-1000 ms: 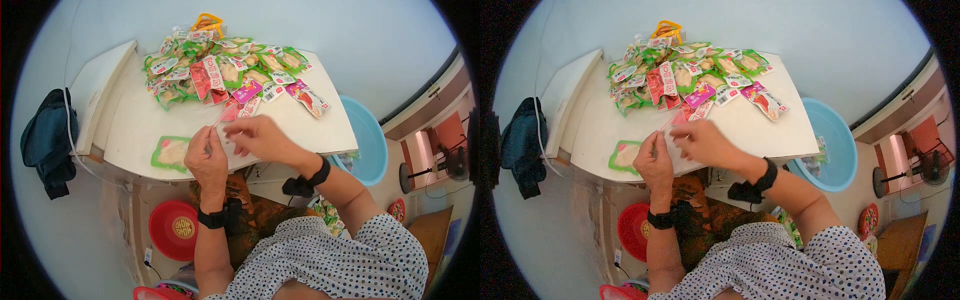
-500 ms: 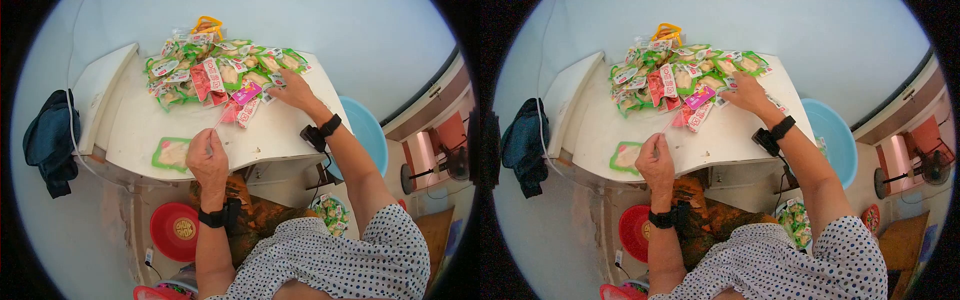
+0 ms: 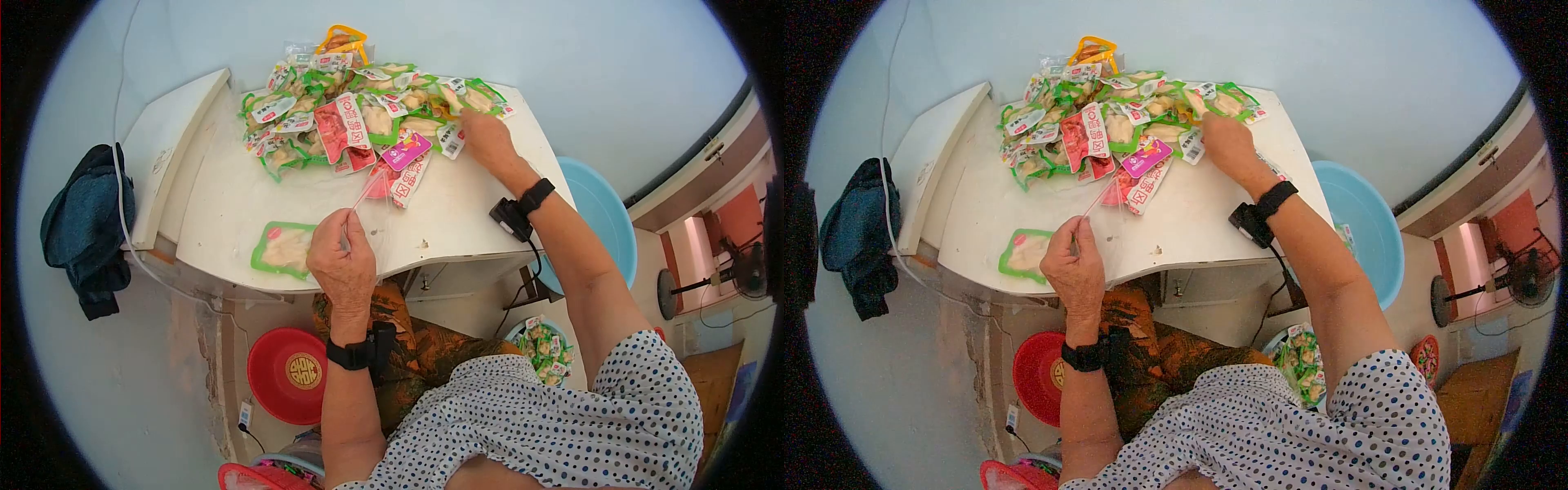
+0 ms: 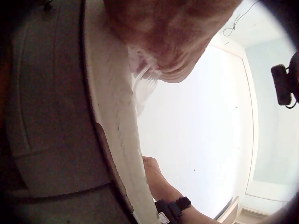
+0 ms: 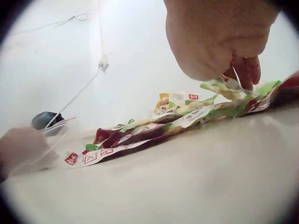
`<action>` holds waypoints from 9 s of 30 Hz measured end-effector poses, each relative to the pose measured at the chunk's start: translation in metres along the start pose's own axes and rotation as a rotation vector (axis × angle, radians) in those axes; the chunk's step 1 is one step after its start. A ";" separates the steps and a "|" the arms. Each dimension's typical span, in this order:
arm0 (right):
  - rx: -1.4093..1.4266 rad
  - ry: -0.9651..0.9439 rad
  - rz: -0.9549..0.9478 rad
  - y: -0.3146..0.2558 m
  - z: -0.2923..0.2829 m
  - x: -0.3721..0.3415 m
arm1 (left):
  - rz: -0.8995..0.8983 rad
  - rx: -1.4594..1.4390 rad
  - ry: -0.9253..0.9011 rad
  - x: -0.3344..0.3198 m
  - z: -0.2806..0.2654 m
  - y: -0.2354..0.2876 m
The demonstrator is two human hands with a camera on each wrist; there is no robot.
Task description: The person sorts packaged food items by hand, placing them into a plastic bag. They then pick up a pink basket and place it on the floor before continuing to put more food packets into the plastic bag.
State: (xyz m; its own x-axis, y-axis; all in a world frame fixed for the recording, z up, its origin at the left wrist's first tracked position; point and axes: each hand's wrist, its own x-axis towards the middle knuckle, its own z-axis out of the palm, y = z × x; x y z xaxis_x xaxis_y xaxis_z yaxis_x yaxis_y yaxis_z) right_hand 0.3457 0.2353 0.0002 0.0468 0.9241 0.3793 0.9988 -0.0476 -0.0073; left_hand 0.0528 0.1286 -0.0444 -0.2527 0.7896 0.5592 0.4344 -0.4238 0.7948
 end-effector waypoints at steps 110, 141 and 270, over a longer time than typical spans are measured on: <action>1.470 -0.377 0.524 -0.091 -0.053 -0.025 | 0.111 -0.082 -0.033 0.004 0.002 -0.001; 0.812 -0.425 0.350 -0.003 -0.105 -0.132 | 0.124 0.001 -0.042 0.005 0.003 -0.001; 0.861 -0.124 0.452 -0.037 -0.053 -0.058 | 0.333 0.443 -0.164 -0.014 -0.029 0.051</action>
State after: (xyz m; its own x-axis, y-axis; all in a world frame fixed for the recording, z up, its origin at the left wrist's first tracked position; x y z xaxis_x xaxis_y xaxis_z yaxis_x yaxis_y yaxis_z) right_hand 0.3055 0.1633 0.0271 0.3789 0.9224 0.0751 0.5505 -0.1594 -0.8195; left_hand 0.0534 0.0829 -0.0051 0.0820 0.7190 0.6901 0.7970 -0.4630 0.3877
